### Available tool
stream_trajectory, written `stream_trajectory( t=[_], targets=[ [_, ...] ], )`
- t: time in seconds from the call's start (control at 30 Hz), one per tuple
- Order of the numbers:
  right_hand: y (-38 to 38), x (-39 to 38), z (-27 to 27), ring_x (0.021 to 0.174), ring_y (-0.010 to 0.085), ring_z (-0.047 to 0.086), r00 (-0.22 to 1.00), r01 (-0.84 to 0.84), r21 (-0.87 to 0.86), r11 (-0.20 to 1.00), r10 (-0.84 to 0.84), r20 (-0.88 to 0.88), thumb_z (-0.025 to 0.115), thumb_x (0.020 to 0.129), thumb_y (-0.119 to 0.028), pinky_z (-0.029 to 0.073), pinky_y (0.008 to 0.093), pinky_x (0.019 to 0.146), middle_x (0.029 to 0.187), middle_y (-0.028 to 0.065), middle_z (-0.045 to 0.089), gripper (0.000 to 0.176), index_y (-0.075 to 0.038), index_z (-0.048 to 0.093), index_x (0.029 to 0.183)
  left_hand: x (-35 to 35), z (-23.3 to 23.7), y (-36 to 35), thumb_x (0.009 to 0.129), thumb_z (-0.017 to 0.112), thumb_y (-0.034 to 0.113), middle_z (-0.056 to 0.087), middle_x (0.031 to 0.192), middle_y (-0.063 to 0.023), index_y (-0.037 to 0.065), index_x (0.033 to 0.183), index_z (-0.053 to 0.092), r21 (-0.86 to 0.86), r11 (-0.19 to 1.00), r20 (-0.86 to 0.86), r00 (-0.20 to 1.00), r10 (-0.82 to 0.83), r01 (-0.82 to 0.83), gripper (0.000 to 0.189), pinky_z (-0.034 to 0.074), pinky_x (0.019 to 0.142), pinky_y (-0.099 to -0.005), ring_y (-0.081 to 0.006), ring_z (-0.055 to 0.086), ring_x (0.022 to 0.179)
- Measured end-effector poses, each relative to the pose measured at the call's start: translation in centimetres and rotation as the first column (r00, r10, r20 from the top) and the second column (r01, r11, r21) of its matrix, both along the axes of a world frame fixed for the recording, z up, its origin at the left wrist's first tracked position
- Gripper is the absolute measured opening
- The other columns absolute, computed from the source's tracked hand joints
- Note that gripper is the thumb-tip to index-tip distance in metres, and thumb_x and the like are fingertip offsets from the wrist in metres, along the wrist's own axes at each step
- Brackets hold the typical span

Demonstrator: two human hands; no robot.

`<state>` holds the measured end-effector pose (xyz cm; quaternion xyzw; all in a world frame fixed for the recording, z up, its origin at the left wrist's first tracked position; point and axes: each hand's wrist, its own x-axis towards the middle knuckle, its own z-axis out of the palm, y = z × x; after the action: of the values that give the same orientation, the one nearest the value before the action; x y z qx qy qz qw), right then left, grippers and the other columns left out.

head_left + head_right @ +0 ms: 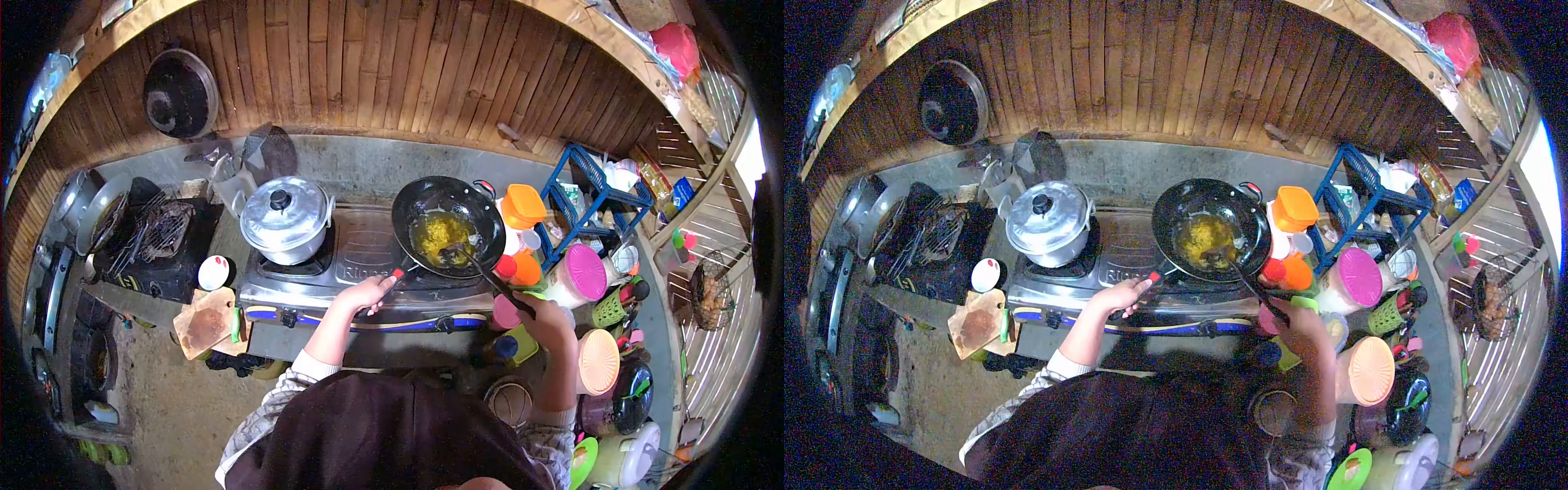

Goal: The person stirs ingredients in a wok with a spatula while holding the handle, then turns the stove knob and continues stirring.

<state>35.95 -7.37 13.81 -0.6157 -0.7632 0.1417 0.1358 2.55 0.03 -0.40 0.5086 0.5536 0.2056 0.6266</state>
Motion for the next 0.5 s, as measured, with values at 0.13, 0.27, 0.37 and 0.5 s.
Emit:
stream_trajectory(
  t=[0.13, 0.27, 0.37, 0.5],
  targets=[
    [2.0, -0.4, -2.0, 0.088, 0.0372, 0.059, 0.994, -0.044, 0.016, 0.999, 0.046, -0.102, 0.062, 0.077, -0.015, 0.046, 0.0411, 0.079, 0.098, 0.0196, 0.062, 0.038, -0.008, 0.058, 0.114, 0.0, -0.3, 0.2, 0.094, 0.039, 0.040, 0.044, 0.057, -0.0014, -0.004, 0.117, 0.039, -0.011, 1.000, -0.021, 1.000, -0.001, 0.001, 0.049, 0.036, 0.036, -0.0249, -0.0094, 0.041, 0.040],
    [4.8, -0.2, -5.8, 0.091, 0.0371, 0.059, 0.988, -0.137, 0.183, 0.974, 0.148, -0.048, 0.059, 0.079, -0.014, 0.047, 0.0429, 0.079, 0.101, 0.0194, 0.061, 0.037, -0.009, 0.056, 0.116, 0.0, 0.0, 0.1, 0.095, 0.039, 0.040, 0.044, 0.057, -0.0010, -0.003, 0.114, 0.040, -0.017, 1.000, -0.017, 1.000, 0.000, 0.000, 0.047, 0.036, 0.034, -0.0247, -0.0092, 0.041, 0.040],
    [6.0, -1.9, -5.7, 0.087, 0.0372, 0.060, 0.996, -0.081, 0.109, 0.991, 0.083, -0.015, 0.059, 0.079, -0.014, 0.048, 0.0437, 0.077, 0.095, 0.0207, 0.062, 0.037, -0.009, 0.055, 0.116, 0.1, -0.2, 0.1, 0.095, 0.039, 0.040, 0.044, 0.058, -0.0008, -0.003, 0.115, 0.039, -0.013, 1.000, -0.010, 1.000, 0.013, -0.013, 0.048, 0.036, 0.034, -0.0242, -0.0089, 0.041, 0.040],
    [7.8, -2.6, -7.4, 0.084, 0.0384, 0.060, 0.994, -0.033, 0.089, 0.996, 0.042, -0.105, 0.059, 0.080, -0.015, 0.048, 0.0454, 0.077, 0.088, 0.0220, 0.062, 0.037, -0.010, 0.055, 0.117, 0.0, -0.5, 0.2, 0.094, 0.040, 0.041, 0.044, 0.058, -0.0008, -0.003, 0.118, 0.036, -0.023, 1.000, -0.004, 1.000, 0.009, -0.009, 0.050, 0.035, 0.034, -0.0235, -0.0086, 0.041, 0.040]
  ],
)
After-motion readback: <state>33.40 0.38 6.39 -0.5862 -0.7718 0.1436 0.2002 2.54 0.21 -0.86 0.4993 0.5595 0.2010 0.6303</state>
